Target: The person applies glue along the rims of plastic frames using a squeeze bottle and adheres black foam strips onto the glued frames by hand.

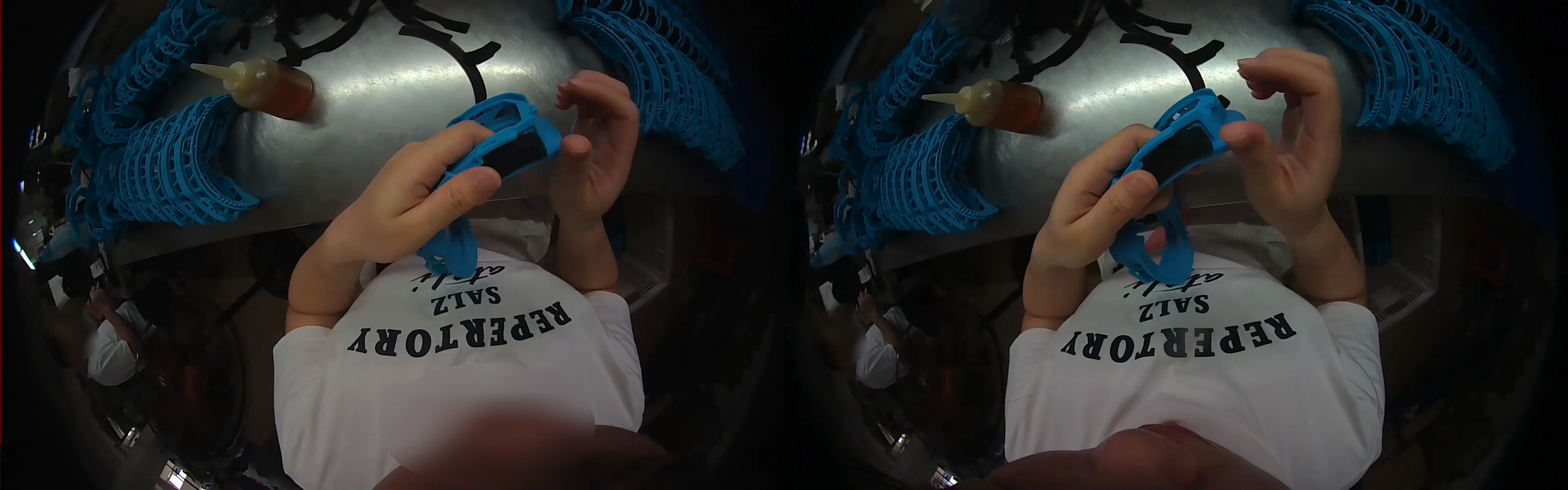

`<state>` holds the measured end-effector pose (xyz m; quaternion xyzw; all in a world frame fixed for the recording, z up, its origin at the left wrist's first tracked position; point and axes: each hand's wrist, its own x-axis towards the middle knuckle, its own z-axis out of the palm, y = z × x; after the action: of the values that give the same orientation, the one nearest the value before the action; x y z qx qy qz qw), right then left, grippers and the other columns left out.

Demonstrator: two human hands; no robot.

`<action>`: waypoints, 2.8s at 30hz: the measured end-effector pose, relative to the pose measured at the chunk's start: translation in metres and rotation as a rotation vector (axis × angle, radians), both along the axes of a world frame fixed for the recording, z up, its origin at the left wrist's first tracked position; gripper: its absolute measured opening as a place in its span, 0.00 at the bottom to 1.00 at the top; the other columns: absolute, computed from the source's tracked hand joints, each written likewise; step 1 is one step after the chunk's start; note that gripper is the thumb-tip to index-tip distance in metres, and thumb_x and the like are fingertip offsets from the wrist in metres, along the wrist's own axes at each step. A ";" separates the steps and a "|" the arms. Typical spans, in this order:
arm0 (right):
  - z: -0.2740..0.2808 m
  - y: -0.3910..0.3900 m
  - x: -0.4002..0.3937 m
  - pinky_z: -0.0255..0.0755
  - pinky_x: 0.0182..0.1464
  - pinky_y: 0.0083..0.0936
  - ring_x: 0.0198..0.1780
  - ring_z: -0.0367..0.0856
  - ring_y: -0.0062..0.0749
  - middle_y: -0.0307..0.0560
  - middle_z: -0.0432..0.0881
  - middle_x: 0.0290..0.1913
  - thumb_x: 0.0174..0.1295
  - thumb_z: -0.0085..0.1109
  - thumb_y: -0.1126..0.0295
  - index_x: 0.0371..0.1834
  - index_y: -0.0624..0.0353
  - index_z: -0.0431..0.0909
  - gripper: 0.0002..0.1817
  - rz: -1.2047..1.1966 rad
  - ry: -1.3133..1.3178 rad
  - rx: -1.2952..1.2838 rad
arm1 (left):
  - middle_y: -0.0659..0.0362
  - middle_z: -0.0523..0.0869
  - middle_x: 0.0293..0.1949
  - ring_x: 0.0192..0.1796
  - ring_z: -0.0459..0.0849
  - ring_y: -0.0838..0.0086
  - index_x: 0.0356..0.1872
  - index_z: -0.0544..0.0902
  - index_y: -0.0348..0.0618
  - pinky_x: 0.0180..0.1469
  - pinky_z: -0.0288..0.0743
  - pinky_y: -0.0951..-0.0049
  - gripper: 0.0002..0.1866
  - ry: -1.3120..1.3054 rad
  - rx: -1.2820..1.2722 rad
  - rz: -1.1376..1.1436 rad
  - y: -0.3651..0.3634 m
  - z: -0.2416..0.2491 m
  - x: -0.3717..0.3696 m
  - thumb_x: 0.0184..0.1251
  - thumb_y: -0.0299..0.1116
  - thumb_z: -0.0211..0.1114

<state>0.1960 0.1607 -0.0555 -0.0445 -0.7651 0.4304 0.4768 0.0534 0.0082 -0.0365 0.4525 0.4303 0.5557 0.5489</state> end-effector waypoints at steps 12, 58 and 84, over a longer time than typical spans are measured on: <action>0.016 -0.018 0.008 0.65 0.49 0.20 0.47 0.71 0.28 0.51 0.72 0.50 0.53 0.68 0.67 0.39 0.59 0.70 0.17 0.113 -0.180 -0.060 | 0.62 0.75 0.20 0.21 0.73 0.81 0.44 0.74 0.37 0.25 0.64 0.79 0.12 0.209 0.132 0.127 -0.001 -0.002 0.002 0.69 0.35 0.56; 0.023 -0.031 -0.001 0.68 0.40 0.22 0.36 0.75 0.29 0.42 0.78 0.38 0.38 0.77 0.56 0.48 0.58 0.69 0.35 0.228 -0.158 0.034 | 0.59 0.81 0.30 0.30 0.81 0.78 0.41 0.77 0.35 0.35 0.73 0.79 0.13 0.029 0.053 -0.057 0.009 0.008 -0.018 0.67 0.36 0.60; 0.011 -0.016 0.021 0.80 0.43 0.35 0.44 0.82 0.46 0.51 0.77 0.45 0.50 0.68 0.68 0.52 0.54 0.75 0.23 0.086 -0.105 0.393 | 0.49 0.81 0.37 0.29 0.81 0.73 0.47 0.72 0.30 0.37 0.77 0.74 0.20 -0.098 0.247 0.416 -0.071 -0.061 -0.018 0.51 0.21 0.66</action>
<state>0.2172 0.1450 -0.0448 0.0599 -0.8594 0.2900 0.4168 0.0358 -0.0628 -0.0973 0.3905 0.4157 0.7265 0.3833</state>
